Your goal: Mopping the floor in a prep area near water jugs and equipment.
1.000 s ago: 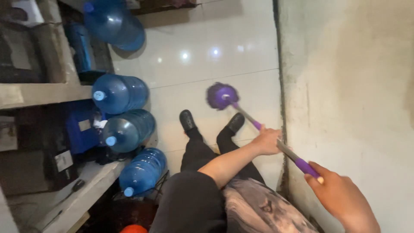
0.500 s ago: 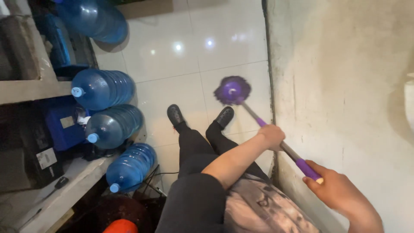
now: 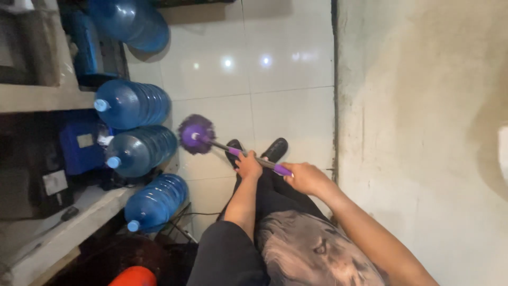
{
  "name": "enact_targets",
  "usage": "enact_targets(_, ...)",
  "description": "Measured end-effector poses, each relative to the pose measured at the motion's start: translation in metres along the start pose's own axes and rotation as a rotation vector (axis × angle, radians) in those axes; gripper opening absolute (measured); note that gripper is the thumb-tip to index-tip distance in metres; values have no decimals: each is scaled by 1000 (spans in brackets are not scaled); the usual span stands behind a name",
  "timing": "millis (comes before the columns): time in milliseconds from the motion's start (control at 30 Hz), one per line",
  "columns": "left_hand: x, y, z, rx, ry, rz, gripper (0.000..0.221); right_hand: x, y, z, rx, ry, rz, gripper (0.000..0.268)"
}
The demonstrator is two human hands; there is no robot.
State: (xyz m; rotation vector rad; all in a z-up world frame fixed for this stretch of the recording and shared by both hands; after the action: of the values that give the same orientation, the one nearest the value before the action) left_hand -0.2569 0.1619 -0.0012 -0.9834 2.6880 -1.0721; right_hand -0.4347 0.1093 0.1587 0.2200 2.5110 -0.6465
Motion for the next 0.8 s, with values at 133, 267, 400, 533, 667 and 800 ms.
enact_targets(133, 15, 7, 11, 204, 90, -291, 54, -2, -43, -23, 1, 36, -90, 47)
enact_targets(267, 112, -7, -12, 226, 699, -422, 46, -11, -106, -97, 91, 155, -150, 44)
enact_targets(400, 203, -16, -51, 45, 859, -266, 54, -31, -122, -165, 133, 320, -152, 41)
enact_targets(533, 261, -18, -62, -125, 1046, -333, 58, -45, -141, -188, 781, 280, -61, 26)
enact_targets(667, 299, 14, -29, -226, 1135, -288, 51, -40, -141, -169, 1023, 256, -22, 14)
enact_targets(800, 302, -31, -47, -74, 1256, -133, 39, -34, -138, -163, 1131, 189, 9, 11)
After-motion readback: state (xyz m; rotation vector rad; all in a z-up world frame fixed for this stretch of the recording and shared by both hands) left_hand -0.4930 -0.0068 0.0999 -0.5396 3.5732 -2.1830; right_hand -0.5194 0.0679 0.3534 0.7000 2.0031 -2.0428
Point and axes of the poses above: each hand's wrist, its own z-axis towards the middle knuckle, its own y-axis out of the palm, x = y × z, the point moved 9 cm from there along z, towards the middle knuckle, and after that the axes turned 1 degree about -x, right-handed, at the moved point
